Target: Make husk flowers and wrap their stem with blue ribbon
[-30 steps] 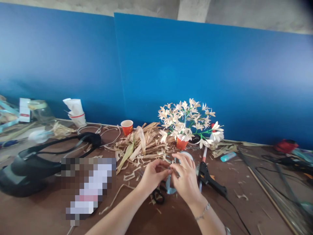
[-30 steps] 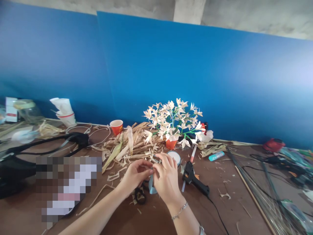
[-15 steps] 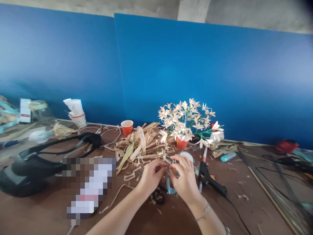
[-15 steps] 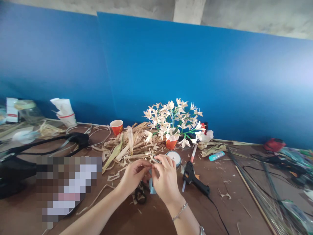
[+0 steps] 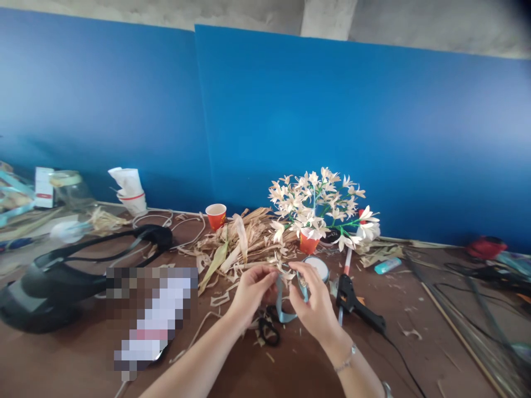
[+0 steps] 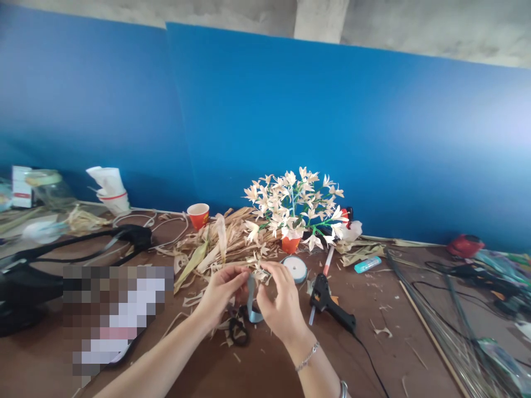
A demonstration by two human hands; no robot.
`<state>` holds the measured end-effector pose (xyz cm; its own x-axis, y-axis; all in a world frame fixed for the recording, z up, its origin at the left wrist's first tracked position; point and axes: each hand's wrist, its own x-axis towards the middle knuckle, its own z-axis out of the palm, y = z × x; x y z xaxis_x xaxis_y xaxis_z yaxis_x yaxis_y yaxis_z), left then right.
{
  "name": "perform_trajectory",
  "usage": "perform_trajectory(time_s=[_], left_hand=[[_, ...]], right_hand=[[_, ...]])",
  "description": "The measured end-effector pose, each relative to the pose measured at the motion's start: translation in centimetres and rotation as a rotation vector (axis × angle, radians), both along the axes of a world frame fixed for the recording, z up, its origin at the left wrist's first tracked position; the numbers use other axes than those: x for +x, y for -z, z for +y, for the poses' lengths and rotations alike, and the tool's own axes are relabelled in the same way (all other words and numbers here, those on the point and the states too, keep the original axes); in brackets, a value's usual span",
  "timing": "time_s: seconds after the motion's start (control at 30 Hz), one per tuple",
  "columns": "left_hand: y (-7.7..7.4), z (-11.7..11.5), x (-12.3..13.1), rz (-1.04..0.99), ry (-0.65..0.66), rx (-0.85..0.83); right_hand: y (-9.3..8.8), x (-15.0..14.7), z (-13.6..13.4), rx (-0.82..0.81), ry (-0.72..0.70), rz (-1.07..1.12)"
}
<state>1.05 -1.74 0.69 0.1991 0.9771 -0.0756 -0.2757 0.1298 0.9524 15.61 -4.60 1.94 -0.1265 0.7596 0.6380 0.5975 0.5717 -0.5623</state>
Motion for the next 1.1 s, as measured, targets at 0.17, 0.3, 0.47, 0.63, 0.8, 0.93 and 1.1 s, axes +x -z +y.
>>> perform_trajectory(time_s=[0.17,0.3,0.47,0.63,0.8,0.93,1.1], left_hand=[[-0.19,0.09,-0.3,-0.091,0.043,-0.071],[-0.23,0.24,-0.44,-0.19,0.112,-0.13],[-0.11,0.31,-0.59,-0.237,0.158,-0.181],[-0.08,0.28,-0.63,-0.249,0.157,-0.199],[-0.22,0.2,-0.52,-0.294,0.161,-0.229],[-0.24,0.16,-0.47,-0.32,0.142,-0.252],[-0.01,0.19,-0.5,-0.313,0.164,-0.237]], right_hand=[[0.12,-0.12,0.03,-0.033,-0.055,0.009],[0.02,-0.18,-0.1,-0.049,-0.058,0.009],[0.15,-0.31,-0.05,-0.007,0.014,-0.019],[0.26,-0.41,0.07,0.018,0.054,-0.025],[0.26,-0.35,0.08,0.003,0.012,-0.029],[0.1,-0.41,-0.09,0.008,0.003,-0.052],[0.02,-0.52,-0.22,0.043,0.056,-0.121]])
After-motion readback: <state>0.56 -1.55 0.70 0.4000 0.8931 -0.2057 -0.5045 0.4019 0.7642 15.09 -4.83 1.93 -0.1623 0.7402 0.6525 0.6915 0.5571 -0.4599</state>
